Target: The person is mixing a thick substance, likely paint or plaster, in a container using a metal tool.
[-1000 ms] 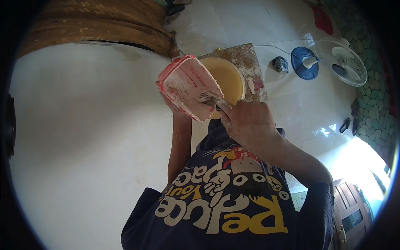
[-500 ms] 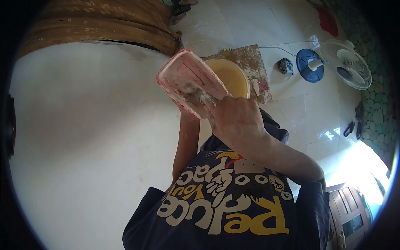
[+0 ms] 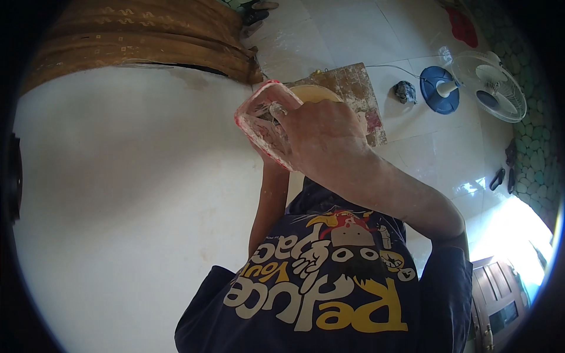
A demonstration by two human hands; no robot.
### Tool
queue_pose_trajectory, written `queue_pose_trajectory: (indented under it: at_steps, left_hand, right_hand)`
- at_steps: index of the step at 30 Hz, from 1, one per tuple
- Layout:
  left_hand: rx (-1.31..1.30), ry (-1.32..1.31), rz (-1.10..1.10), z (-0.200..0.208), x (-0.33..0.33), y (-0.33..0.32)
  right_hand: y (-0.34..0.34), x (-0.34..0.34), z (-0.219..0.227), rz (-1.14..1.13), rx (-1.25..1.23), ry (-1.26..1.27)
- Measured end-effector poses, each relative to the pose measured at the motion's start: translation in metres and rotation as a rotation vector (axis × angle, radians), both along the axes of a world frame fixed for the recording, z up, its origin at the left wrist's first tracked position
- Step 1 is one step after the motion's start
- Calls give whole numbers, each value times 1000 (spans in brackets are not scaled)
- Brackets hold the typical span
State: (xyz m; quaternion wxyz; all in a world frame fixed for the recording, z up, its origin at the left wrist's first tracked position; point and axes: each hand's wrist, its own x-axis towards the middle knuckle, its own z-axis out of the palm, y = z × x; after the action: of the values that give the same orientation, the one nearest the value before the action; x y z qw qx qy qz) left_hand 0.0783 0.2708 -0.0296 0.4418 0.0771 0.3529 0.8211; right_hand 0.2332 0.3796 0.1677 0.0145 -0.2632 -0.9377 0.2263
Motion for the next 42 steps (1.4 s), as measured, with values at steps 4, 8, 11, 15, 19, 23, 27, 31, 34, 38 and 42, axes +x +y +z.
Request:
queue_pose_trajectory:
  at_steps: [4, 8, 11, 15, 19, 23, 27, 31, 34, 38, 42]
  left_hand:
    - [31, 69, -25, 7, 6, -1]
    - [17, 63, 54, -1, 4, -2]
    - [22, -9, 31, 2, 1, -3]
    - [30, 75, 81, -8, -3, -2]
    - [54, 104, 80, -1, 5, 1]
    - [-24, 224, 66, 0, 4, 0]
    - [-27, 154, 82, 2, 6, 5]
    - [-39, 311, 78, 16, 9, 14]
    - [-145, 675, 182, 26, 21, 22]
    - [27, 280, 16, 11, -4, 12]
    - [47, 288, 42, 26, 0, 17]
  right_hand:
    - [-8, -4, -13, 4, 97, 75]
    - [-12, -2, -8, 25, -17, -95]
    - [-18, 2, -21, -30, -7, -45]
    - [-32, 2, -37, -72, -8, -12]
    - [-39, -2, -47, -112, -9, -3]
    - [-43, -3, -51, -163, 16, 127]
    - [-42, -8, -47, -155, 4, 76]
    - [-36, -15, -47, -239, -143, 79]
    - [-33, -20, -66, -319, -234, 431]
    - [-34, -15, -55, -299, -286, 303]
    - [-29, -1, -58, -284, -219, 356]
